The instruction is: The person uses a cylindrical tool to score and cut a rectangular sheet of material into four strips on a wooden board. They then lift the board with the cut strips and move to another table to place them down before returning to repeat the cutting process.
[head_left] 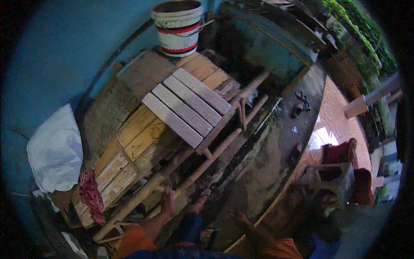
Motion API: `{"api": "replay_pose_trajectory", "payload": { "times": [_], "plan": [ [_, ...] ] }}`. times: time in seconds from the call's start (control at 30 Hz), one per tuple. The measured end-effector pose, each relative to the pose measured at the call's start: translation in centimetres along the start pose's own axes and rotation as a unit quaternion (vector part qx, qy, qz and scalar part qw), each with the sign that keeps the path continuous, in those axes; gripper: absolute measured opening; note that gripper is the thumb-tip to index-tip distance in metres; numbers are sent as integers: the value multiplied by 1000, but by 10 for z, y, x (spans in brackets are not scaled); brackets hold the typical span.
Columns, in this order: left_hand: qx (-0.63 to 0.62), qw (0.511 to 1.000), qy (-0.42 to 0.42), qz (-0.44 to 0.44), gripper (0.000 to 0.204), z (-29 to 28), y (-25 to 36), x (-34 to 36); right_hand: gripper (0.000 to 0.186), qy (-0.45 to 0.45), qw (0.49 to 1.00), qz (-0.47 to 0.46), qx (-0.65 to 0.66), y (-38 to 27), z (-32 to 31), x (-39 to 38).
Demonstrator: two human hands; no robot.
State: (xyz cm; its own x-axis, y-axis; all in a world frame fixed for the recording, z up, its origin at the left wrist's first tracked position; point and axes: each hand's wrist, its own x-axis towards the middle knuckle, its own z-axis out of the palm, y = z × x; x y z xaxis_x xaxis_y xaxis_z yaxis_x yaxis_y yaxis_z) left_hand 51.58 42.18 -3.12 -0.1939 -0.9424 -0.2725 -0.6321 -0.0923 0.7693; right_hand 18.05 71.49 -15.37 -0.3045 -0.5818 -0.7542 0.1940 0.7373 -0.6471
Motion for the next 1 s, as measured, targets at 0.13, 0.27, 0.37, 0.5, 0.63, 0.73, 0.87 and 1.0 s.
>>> {"api": "replay_pose_trajectory", "payload": {
  "times": [0.13, 0.27, 0.37, 0.5, 0.63, 0.73, 0.87, 1.0],
  "plan": [
    [130, 965, -229, 10, 55, -6, -70, -83, 54, 18, 997, 72, -39, 108, 14, -99],
    [210, 891, -356, -191, 51, -20, -101, -116, 53, 47, 993, 109, -8, 191, 38, -188],
    [185, 905, -348, -161, 54, -21, -106, -130, 51, 80, 989, 116, 35, 239, 52, -241],
    [178, 924, -328, -80, 66, -9, -96, -136, 50, 122, 981, 118, 93, 291, 73, -301],
    [258, 882, -383, -94, 81, 27, -55, -128, 49, 152, 971, 121, 140, 331, 104, -352],
    [282, 875, -393, 1, 78, 52, -23, -152, 47, 173, 961, 124, 176, 363, 122, -384],
    [211, 853, -477, 5, 75, 101, 30, -198, 46, 214, 939, 138, 232, 414, 131, -436],
    [251, 829, -493, 77, 72, 171, 76, -250, 45, 262, 899, 166, 309, 450, 131, -492]
  ]
}}
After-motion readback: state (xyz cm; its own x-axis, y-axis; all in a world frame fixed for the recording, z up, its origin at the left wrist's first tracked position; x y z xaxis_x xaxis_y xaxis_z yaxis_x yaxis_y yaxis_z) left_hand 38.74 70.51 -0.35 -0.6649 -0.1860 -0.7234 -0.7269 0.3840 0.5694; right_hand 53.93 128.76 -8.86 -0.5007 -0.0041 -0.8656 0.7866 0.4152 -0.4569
